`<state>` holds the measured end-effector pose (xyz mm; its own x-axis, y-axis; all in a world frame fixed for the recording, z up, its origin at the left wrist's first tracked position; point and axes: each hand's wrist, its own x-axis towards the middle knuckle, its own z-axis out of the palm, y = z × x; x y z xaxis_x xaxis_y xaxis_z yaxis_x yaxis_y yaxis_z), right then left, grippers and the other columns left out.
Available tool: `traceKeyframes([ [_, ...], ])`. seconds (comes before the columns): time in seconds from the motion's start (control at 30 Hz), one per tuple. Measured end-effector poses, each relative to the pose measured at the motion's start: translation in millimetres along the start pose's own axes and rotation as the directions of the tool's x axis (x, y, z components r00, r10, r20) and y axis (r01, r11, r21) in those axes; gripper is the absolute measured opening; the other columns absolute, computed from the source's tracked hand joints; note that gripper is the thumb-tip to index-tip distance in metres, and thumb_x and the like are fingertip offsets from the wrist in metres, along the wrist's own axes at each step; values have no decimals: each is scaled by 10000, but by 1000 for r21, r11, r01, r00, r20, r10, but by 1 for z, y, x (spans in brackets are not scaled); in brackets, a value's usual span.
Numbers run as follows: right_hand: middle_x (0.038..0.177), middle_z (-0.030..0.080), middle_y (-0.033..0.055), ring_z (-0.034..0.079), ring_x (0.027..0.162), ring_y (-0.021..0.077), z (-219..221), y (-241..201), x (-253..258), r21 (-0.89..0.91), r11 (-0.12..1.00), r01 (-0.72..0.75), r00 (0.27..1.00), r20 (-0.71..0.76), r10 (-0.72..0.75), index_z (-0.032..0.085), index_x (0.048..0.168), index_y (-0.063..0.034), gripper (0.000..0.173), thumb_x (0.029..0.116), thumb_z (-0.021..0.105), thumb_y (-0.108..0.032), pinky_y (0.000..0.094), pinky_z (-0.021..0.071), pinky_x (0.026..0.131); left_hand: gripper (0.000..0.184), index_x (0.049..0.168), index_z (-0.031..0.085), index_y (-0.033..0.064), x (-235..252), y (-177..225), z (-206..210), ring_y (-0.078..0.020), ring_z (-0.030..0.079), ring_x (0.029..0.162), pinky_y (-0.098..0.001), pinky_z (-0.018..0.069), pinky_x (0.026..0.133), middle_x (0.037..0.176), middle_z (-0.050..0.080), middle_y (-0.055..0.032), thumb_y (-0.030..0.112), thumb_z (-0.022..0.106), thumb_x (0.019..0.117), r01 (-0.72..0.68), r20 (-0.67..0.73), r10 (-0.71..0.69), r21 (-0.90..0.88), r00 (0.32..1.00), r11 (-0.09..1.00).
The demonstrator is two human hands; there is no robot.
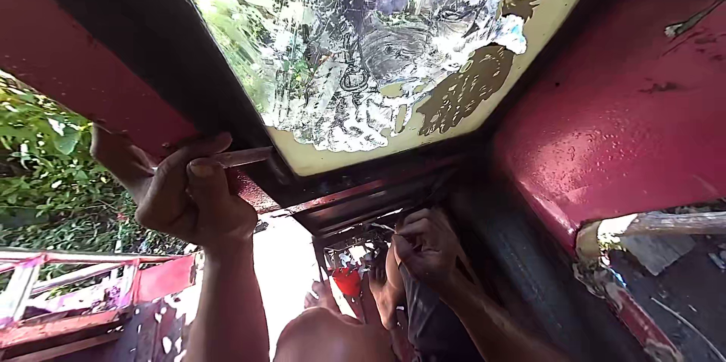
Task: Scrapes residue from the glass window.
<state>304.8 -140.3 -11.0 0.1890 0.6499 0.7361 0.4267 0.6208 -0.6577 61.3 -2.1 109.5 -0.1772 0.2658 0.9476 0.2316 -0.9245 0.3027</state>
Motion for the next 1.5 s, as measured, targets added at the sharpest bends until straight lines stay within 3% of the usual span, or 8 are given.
traceKeyframes([
  [0.23, 738, 644, 86, 591, 645, 123, 11, 33, -31, -173, 977, -121, 913, 366, 178, 654, 744, -33, 295, 929, 696, -258, 252, 488, 590, 356, 983, 744, 169, 3, 1, 0, -4, 599, 1125, -301, 423, 1064, 1058, 702, 136, 307, 433, 1087, -5, 20, 5, 26, 1000, 1000],
  [0.37, 921, 728, 117, 698, 793, 190, 5, 26, -22, -216, 964, -156, 841, 482, 244, 738, 1014, -29, 200, 988, 592, -162, 357, 582, 721, 333, 975, 743, 193, 2, 0, 0, 0, 615, 1111, -292, 456, 1035, 1081, 703, 138, 329, 458, 1079, -1, 2, 1, 14, 1000, 1000],
  [0.43, 959, 743, 120, 704, 788, 159, -2, 21, -5, -242, 960, -144, 872, 427, 239, 750, 1055, -23, 208, 983, 592, -136, 310, 594, 729, 323, 959, 745, 187, 2, -2, -2, -68, 551, 1222, -327, 413, 1086, 1232, 633, 58, 347, 486, 1067, -5, 12, 4, 19, 1000, 1000],
  [0.6, 840, 694, 50, 604, 662, 37, -34, 7, 73, -282, 959, 16, 998, 57, 1, 737, 941, -15, 146, 923, 662, -139, 194, 531, 601, 304, 1024, 751, 183, 0, -5, -2, -3, 617, 1088, -279, 459, 1020, 1073, 703, 139, 318, 483, 1078, 4, 34, -3, -8, 999, 1000],
  [0.97, 970, 604, 152, 579, 749, 111, -15, 4, 174, -452, 809, 375, 858, -161, -488, 749, 1162, 11, 279, 914, 675, -92, 183, 493, 631, 267, 1070, 751, 228, -3, -5, -3, 11, 634, 1085, -264, 496, 984, 1117, 711, 160, 308, 497, 1077, 33, 20, -33, 3, 999, 999],
  [1.17, 937, 636, 115, 610, 781, 95, -12, -2, 154, -334, 890, 310, 927, -100, -361, 754, 928, -10, 91, 895, 680, -52, 183, 524, 649, 338, 889, 731, 95, -12, 28, -14, -278, 470, 1353, -472, 395, 1116, 1448, 459, -229, 315, 533, 1053, -33, 67, 7, 389, 998, 921],
  [1.37, 984, 687, 66, 632, 832, 35, -2, -44, 113, 125, 983, 135, 984, 101, -148, 713, 1061, -28, 303, 956, 730, -311, 168, 540, 692, 249, 1072, 714, 224, 1, 71, -2, -19, 598, 1044, -225, 455, 941, 1054, 652, 94, 372, 514, 1063, -118, 386, 47, 164, 921, 979],
  [1.5, 960, 712, 123, 665, 882, 94, 4, -51, 98, 211, 972, 100, 979, 154, -135, 706, 1074, 36, 315, 1028, 627, -265, 215, 549, 797, 225, 1052, 738, 157, -2, 84, 52, 41, 628, 908, -120, 513, 797, 959, 683, 79, 329, 594, 1040, 167, 643, -59, -108, 763, 980],
])
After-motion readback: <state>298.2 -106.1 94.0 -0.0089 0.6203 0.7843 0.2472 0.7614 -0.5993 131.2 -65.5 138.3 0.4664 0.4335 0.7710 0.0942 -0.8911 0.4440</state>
